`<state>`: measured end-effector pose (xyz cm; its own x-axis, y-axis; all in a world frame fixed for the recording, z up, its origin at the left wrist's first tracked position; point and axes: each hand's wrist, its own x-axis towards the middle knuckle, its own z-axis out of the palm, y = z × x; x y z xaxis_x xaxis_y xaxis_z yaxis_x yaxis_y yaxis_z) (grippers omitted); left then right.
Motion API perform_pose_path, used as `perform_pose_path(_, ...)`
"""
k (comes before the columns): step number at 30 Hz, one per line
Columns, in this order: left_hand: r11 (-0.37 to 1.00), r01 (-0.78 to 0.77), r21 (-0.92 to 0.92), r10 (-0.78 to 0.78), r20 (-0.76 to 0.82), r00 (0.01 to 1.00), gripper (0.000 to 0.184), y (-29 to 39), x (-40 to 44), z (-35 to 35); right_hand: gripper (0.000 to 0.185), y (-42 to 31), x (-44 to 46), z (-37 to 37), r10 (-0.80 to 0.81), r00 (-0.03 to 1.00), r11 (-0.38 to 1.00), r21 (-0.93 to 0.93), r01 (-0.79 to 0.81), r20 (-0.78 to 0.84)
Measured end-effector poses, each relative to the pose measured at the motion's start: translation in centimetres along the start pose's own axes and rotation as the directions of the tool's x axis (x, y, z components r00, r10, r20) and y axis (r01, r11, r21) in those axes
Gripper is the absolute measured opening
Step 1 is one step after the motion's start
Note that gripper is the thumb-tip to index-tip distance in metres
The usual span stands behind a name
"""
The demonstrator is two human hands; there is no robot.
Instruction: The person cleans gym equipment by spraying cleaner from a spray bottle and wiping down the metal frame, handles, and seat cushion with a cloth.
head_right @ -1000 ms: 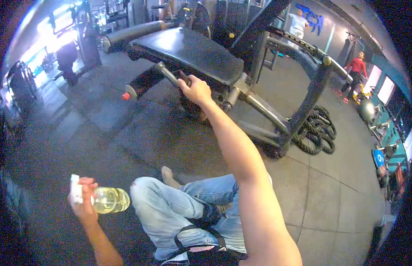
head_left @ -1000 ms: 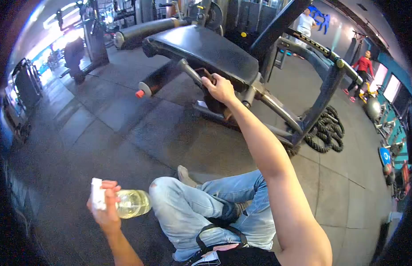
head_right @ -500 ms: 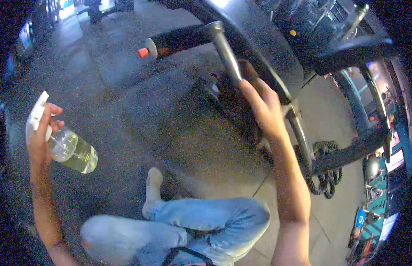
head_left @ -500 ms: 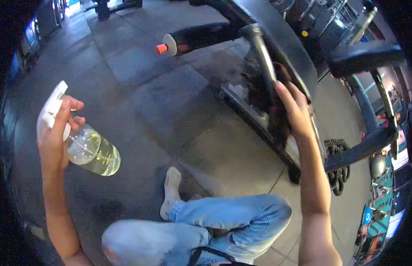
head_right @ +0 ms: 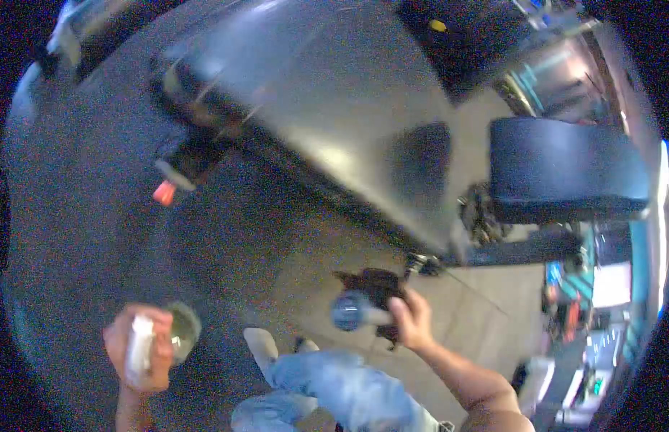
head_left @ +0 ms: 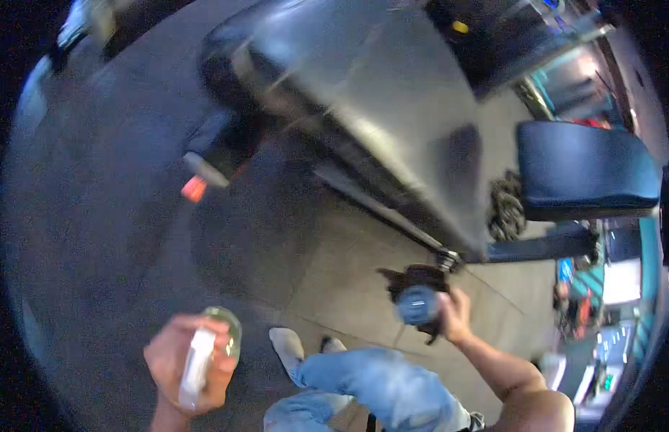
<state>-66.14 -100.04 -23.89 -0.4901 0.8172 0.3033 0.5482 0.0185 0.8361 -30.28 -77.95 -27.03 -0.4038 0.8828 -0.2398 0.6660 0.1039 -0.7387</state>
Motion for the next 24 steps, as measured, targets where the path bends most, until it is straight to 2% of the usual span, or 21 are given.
perform_pose_path(1, 0.992, 0.118, 0.038, -0.120, 0.062, 0.991, 0.017, 1.4, 0.1, -1.0, 0.035, -0.9, 0.3, 0.7, -0.080, 0.996, 0.997, 0.014, 0.080, -0.029)
perform_pose_path(3, 0.964, 0.240, 0.113, -0.254, 0.131, 0.958, 0.033, 4.5, 0.1, -2.2, 0.033, -0.7, 0.4, 1.1, -0.031, 0.999, 0.998, 0.050, 0.031, -0.017)
perform_pose_path(5, 0.967, 0.250, 0.055, -0.255, 0.142, 0.956, 0.033, 5.5, -1.8, -3.7, 0.032, -1.6, 0.6, 1.7, 0.049, 0.998, 0.998, 0.040, -0.050, 0.025)
perform_pose_path(7, 0.983, 0.142, -0.116, -0.131, 0.098, 0.987, 0.021, 8.4, -1.6, -3.8, 0.034, -1.0, 0.7, 1.6, 0.118, 0.993, 0.993, -0.007, -0.118, -0.008)
perform_pose_path(8, 0.970, 0.221, -0.098, -0.195, 0.220, 0.956, 0.021, 10.0, -1.1, -5.0, 0.037, -1.8, 0.5, 2.3, 0.096, 0.989, 0.994, 0.053, -0.091, -0.114)
perform_pose_path(9, 0.952, 0.298, -0.066, -0.260, 0.336, 0.905, 0.020, 11.6, -0.6, -6.1, 0.036, -2.5, 0.0, 2.8, 0.183, 0.967, 0.983, 0.049, -0.177, -0.175)
perform_pose_path(11, 0.958, 0.281, -0.051, -0.251, 0.319, 0.914, 0.021, 14.2, 0.3, -6.0, 0.032, -4.0, -0.8, 3.8, 0.267, 0.913, 0.959, -0.006, -0.283, -0.307)
perform_pose_path(12, 0.837, 0.546, 0.004, -0.508, 0.373, 0.776, 0.023, 15.8, 1.4, -6.2, 0.032, -4.9, -0.8, 4.3, 0.296, 0.901, 0.952, 0.025, -0.304, -0.316)
perform_pose_path(13, 0.944, 0.312, 0.107, -0.329, 0.372, 0.868, 0.027, 14.6, 0.4, -6.5, 0.029, -5.6, -1.3, 4.8, 0.262, 0.904, 0.951, -0.067, -0.301, -0.339)
perform_pose_path(14, 0.916, 0.392, 0.089, -0.393, 0.398, 0.829, 0.030, 15.0, 0.4, -6.5, 0.026, -6.4, -1.8, 4.9, 0.225, 0.907, 0.942, -0.160, -0.296, -0.357)
perform_pose_path(15, 0.880, 0.468, 0.076, -0.454, 0.422, 0.785, 0.032, 14.6, 0.3, -6.5, 0.026, -7.1, -2.0, 5.2, 0.250, 0.895, 0.941, -0.124, -0.314, -0.370)
perform_pose_path(16, 0.953, 0.285, 0.103, -0.297, 0.502, 0.812, 0.033, 14.0, 0.9, -6.7, 0.025, -7.8, -2.4, 4.7, 0.247, 0.880, 0.968, 0.056, -0.246, -0.406)
perform_pose_path(17, 0.957, 0.262, 0.122, -0.287, 0.526, 0.801, 0.033, 13.9, 1.6, -6.7, 0.025, -8.1, -3.0, 4.5, 0.250, 0.860, 0.960, 0.230, -0.160, -0.445)
perform_pose_path(18, 0.963, 0.236, 0.127, -0.267, 0.530, 0.805, 0.030, 13.7, 2.5, -6.5, 0.028, -7.0, -4.0, 4.5, 0.411, 0.864, 0.863, 0.430, -0.266, -0.290)
perform_pose_path(19, 0.969, 0.214, 0.121, -0.245, 0.533, 0.810, 0.029, 13.5, 4.1, -6.9, 0.029, -9.4, -3.9, 3.5, 0.498, 0.845, 0.703, 0.661, -0.263, -0.194)
perform_pose_path(21, 0.980, 0.174, 0.091, -0.195, 0.572, 0.797, 0.021, 14.0, 7.4, -6.8, 0.032, -10.4, -5.6, 2.0, 0.625, 0.781, 0.468, 0.805, -0.365, -0.009)
perform_pose_path(22, 0.987, 0.141, 0.073, -0.157, 0.598, 0.786, 0.020, 14.4, 8.9, -6.9, 0.036, -11.9, -6.2, 1.5, 0.688, 0.725, 0.297, 0.923, -0.244, -0.030)
perform_pose_path(23, 0.994, 0.103, 0.044, -0.108, 0.623, 0.775, 0.018, 14.5, 10.3, -7.4, 0.047, -12.5, -7.1, 1.5, 0.773, 0.629, 0.050, 0.981, -0.185, 0.079)
perform_pose_path(24, 0.992, 0.125, 0.030, -0.115, 0.637, 0.762, 0.015, 14.2, 11.0, -8.2, 0.052, -14.1, -8.8, 1.0, 0.816, 0.557, -0.092, 0.985, -0.144, 0.158)
